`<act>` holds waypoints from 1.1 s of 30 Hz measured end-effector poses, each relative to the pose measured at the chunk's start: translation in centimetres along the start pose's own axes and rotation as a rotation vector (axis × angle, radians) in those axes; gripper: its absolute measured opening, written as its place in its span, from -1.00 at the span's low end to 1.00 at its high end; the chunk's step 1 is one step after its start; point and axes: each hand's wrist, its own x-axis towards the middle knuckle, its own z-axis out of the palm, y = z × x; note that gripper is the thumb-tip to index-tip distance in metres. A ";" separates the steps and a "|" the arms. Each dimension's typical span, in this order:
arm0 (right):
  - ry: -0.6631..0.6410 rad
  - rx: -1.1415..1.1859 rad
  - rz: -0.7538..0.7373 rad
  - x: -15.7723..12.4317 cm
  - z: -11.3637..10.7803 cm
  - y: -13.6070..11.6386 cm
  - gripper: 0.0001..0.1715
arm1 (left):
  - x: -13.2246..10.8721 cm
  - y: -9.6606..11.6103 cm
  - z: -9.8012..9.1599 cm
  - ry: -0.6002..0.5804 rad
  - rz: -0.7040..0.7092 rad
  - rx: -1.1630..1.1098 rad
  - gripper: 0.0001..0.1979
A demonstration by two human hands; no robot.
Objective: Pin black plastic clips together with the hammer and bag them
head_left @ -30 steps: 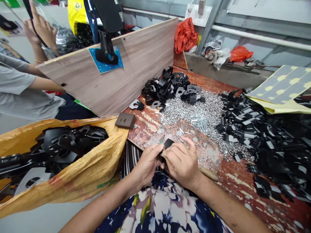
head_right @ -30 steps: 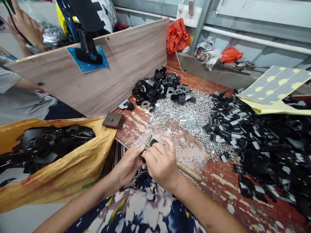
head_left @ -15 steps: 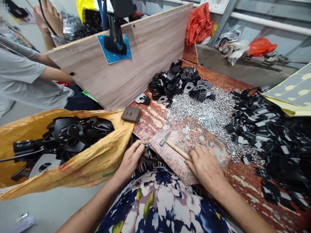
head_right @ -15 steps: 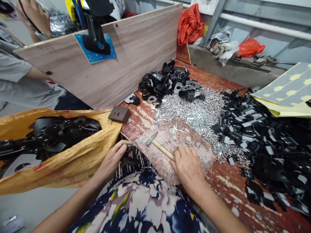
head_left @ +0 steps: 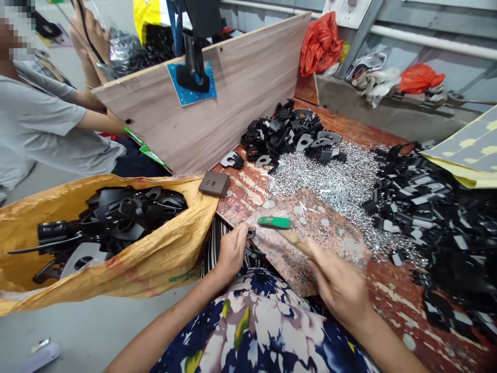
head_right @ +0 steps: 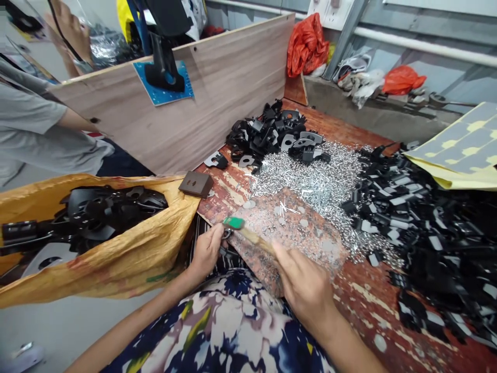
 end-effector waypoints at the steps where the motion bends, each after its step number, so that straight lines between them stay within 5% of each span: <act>1: -0.044 -0.024 -0.017 0.0 0.7 0.0 -0.28 | 0.0 -0.1 0.1 0.008 0.008 0.005 -0.56; 8: -0.071 -0.051 0.010 -0.7 1.6 -0.2 -0.37 | 0.2 -0.8 0.1 0.014 0.018 0.007 -0.59; 16: -0.273 0.046 0.122 -0.6 2.1 -0.9 -0.44 | 0.2 -0.4 -0.2 -0.004 0.040 -0.037 -0.59; 22: -0.149 -0.099 0.156 0.2 2.9 -0.5 -0.64 | -0.4 1.1 -2.7 -0.024 -0.056 -0.154 -0.58; 25: -0.060 0.009 0.130 1.4 2.3 -1.0 -0.70 | -1.0 3.1 -3.5 0.001 -0.088 -0.196 -0.57; 29: -0.135 0.322 0.008 2.7 1.7 -2.4 -0.44 | -1.4 5.5 -1.8 -0.134 -0.210 -0.305 -0.51; 33: -0.278 0.389 0.042 2.8 2.1 -2.2 -0.74 | -0.6 4.6 0.9 -0.317 -0.366 -0.507 -0.43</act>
